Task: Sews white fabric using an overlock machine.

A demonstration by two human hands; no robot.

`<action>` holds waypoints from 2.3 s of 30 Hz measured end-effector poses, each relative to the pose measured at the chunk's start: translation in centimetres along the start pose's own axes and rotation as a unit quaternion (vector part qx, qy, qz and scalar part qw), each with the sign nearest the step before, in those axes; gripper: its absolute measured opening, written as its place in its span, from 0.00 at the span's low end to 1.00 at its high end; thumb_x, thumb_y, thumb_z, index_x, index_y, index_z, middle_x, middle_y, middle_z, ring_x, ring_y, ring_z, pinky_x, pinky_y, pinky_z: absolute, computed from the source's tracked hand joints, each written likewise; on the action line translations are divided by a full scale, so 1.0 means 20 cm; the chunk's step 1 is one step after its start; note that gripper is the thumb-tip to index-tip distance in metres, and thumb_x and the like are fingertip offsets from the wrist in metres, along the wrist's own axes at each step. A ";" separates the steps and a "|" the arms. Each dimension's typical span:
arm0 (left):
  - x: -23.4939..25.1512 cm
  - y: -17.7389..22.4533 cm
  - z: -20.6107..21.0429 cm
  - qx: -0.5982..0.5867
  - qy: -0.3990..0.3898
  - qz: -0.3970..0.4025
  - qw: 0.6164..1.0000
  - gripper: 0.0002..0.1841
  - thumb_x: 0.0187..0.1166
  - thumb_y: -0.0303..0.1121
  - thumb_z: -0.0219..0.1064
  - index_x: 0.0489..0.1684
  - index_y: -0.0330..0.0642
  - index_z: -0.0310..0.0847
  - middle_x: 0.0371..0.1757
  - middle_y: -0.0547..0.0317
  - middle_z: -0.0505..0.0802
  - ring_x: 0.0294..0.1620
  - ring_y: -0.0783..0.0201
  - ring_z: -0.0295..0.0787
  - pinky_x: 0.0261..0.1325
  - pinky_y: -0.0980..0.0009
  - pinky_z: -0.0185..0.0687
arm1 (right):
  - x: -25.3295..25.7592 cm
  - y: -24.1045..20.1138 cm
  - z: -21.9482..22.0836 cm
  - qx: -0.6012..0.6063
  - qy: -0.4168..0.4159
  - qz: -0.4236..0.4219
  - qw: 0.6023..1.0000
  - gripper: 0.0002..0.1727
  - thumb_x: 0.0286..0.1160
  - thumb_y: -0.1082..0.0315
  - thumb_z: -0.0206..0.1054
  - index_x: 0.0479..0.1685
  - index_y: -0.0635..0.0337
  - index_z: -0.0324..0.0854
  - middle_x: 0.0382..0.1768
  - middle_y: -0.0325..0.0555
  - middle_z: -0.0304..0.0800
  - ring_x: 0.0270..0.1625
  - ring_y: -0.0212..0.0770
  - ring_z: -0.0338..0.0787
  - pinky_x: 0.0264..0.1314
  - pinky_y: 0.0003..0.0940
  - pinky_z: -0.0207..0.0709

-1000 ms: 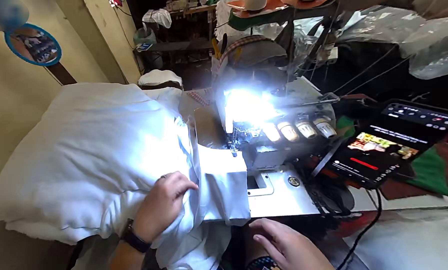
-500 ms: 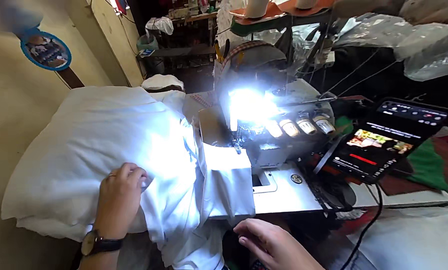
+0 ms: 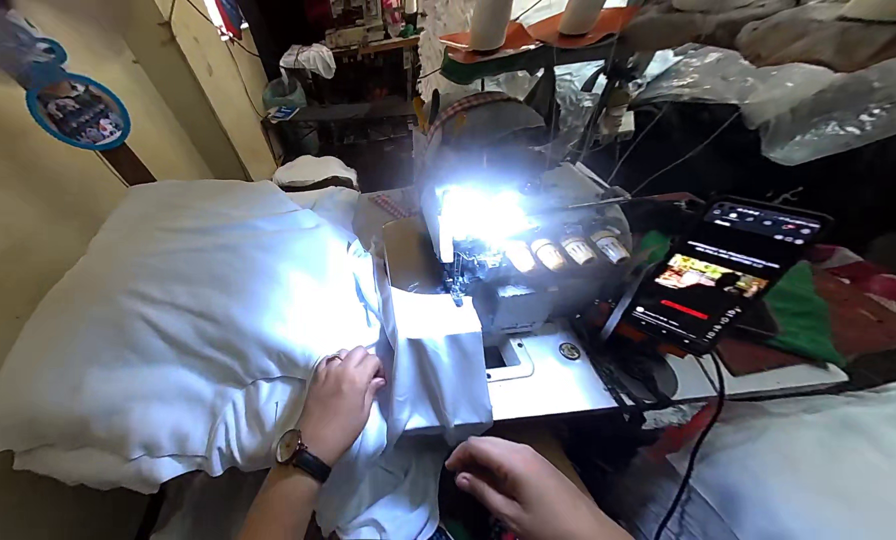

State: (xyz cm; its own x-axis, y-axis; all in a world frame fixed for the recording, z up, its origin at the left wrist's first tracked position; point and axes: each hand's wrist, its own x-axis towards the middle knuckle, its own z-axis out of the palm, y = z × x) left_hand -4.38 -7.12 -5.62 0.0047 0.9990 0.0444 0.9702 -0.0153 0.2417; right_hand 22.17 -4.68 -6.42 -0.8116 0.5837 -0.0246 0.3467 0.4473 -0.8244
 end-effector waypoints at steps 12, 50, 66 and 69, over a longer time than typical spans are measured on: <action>-0.07 -0.06 -0.18 -0.255 0.234 0.020 0.938 0.08 0.77 0.41 0.71 0.37 0.51 0.92 0.39 0.71 0.93 0.47 0.77 0.88 0.54 0.74 0.83 | 0.20 -0.10 0.09 0.078 0.129 -0.086 0.985 0.16 0.82 0.60 0.68 0.59 0.62 0.87 0.49 0.47 0.93 0.50 0.33 0.93 0.55 0.29 0.88; 0.47 0.31 -0.21 -0.278 0.123 0.082 0.949 0.06 0.81 0.28 0.66 0.44 0.47 0.91 0.46 0.64 0.91 0.49 0.71 0.88 0.58 0.69 0.85 | 0.09 0.18 0.01 -0.019 0.268 0.011 0.963 0.11 0.72 0.63 0.71 0.31 0.63 0.90 0.59 0.55 0.89 0.65 0.46 0.88 0.68 0.40 0.82; 0.39 0.34 -0.06 -0.283 0.157 -0.047 0.945 0.04 0.77 0.39 0.73 0.38 0.55 0.94 0.40 0.76 0.94 0.46 0.77 0.90 0.56 0.70 0.86 | -0.11 0.23 0.14 0.233 0.072 0.023 0.969 0.13 0.76 0.69 0.72 0.36 0.76 0.88 0.43 0.59 0.90 0.50 0.44 0.89 0.58 0.38 0.83; 0.40 0.37 -0.05 -0.261 0.166 -0.061 0.949 0.03 0.74 0.38 0.75 0.37 0.56 0.95 0.40 0.76 0.93 0.44 0.78 0.89 0.53 0.71 0.87 | -0.12 0.23 0.15 0.238 0.090 0.043 0.966 0.12 0.75 0.70 0.72 0.42 0.75 0.87 0.45 0.59 0.90 0.52 0.44 0.90 0.60 0.39 0.83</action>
State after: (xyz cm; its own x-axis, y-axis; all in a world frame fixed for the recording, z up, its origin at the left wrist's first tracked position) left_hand 2.53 0.74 -2.54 -0.2615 0.9275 0.2673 0.7054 -0.0054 0.7088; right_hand 24.31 -5.98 -11.90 -0.6801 0.7319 -0.0418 0.1193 0.0542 -0.9914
